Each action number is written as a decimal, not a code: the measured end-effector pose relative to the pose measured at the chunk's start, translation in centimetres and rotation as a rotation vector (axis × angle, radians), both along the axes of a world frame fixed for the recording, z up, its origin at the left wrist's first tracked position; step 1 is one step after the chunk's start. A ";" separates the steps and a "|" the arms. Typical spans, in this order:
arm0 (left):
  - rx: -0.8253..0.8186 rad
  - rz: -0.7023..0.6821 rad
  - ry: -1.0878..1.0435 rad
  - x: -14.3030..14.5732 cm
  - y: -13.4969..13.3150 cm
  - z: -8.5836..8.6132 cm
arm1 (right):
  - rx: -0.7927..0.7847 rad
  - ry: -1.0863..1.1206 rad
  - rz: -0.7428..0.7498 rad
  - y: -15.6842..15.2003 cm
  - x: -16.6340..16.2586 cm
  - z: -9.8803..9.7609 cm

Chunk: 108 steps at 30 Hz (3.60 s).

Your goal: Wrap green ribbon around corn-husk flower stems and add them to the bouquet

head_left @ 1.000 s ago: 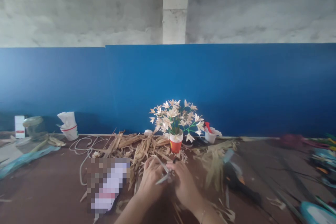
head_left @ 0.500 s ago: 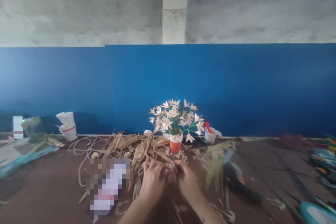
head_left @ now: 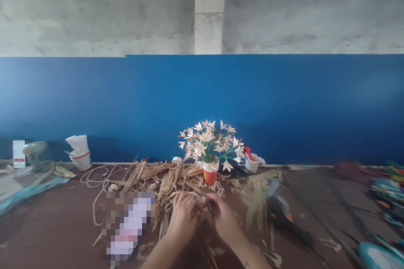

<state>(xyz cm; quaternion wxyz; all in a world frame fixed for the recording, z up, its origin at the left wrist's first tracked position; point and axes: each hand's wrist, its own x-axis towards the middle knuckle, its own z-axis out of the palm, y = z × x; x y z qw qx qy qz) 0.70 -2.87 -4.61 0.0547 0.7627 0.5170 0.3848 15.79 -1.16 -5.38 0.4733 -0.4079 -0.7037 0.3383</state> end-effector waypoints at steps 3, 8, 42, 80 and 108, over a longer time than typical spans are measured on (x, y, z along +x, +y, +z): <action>-0.002 -0.005 0.001 0.1 -0.2 0.5 | 0.017 -0.004 -0.021 0.0 0.1 -0.3; -0.006 -0.004 0.073 -0.9 0.1 0.5 | 0.016 0.087 -0.139 0.9 0.9 -0.9; 0.230 0.117 -0.007 -1.9 0.1 -0.4 | -0.017 0.402 -0.390 1.2 1.5 1.1; -0.549 -0.152 -1.104 -1.0 0.5 0.0 | -0.075 -0.149 0.119 -0.6 0.6 1.3; -0.486 -0.070 -1.107 -0.7 0.4 0.3 | -0.046 -0.209 0.124 -1.1 0.4 2.0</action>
